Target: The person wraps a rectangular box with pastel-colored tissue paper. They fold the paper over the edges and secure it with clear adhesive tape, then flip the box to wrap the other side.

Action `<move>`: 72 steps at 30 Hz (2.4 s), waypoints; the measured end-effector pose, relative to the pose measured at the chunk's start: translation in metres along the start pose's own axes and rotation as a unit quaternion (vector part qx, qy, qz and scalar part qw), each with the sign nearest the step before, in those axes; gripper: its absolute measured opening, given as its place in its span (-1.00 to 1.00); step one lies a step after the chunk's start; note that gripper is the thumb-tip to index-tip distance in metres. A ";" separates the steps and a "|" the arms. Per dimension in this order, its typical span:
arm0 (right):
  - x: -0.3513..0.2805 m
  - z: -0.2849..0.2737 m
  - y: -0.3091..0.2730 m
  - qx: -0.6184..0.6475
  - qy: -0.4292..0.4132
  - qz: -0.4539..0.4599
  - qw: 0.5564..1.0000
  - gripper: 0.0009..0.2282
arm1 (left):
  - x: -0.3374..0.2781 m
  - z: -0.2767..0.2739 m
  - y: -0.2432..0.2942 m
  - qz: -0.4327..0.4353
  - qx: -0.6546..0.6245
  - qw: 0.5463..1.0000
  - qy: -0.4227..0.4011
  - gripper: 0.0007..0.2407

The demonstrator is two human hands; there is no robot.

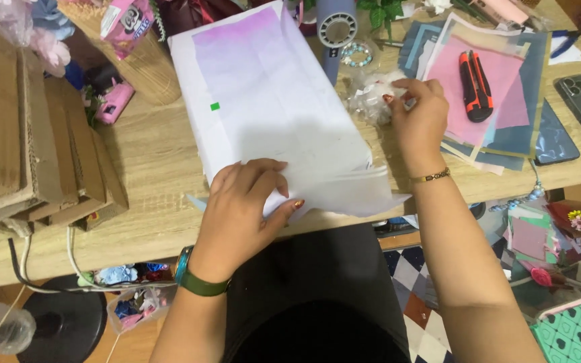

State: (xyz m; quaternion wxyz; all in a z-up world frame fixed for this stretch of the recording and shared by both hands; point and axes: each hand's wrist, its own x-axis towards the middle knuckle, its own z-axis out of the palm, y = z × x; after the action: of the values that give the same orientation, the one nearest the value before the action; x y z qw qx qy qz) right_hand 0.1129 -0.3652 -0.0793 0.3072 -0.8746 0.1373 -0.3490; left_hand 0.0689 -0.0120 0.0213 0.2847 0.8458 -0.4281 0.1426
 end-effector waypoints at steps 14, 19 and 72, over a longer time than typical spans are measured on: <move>-0.045 -0.139 -0.177 0.104 -0.127 -0.058 0.985 -0.84 | -0.006 0.000 -0.006 0.009 -0.051 0.999 -0.001 -0.81; -0.096 -0.124 -0.213 0.041 -0.222 -0.190 0.955 -0.67 | -0.014 -0.003 -0.012 0.037 -0.049 0.997 -0.043 -0.72; -0.075 -0.074 -0.072 0.186 -0.290 0.001 0.939 -0.26 | -0.031 0.002 -0.025 -0.236 -0.156 0.939 0.197 -0.44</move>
State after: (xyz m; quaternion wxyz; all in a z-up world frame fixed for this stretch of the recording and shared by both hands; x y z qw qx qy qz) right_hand 0.0092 -0.3082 -0.0310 0.4907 -0.8652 -0.0243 -0.0997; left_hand 0.0706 0.0182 -0.0047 0.5167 0.8227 -0.1685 0.1665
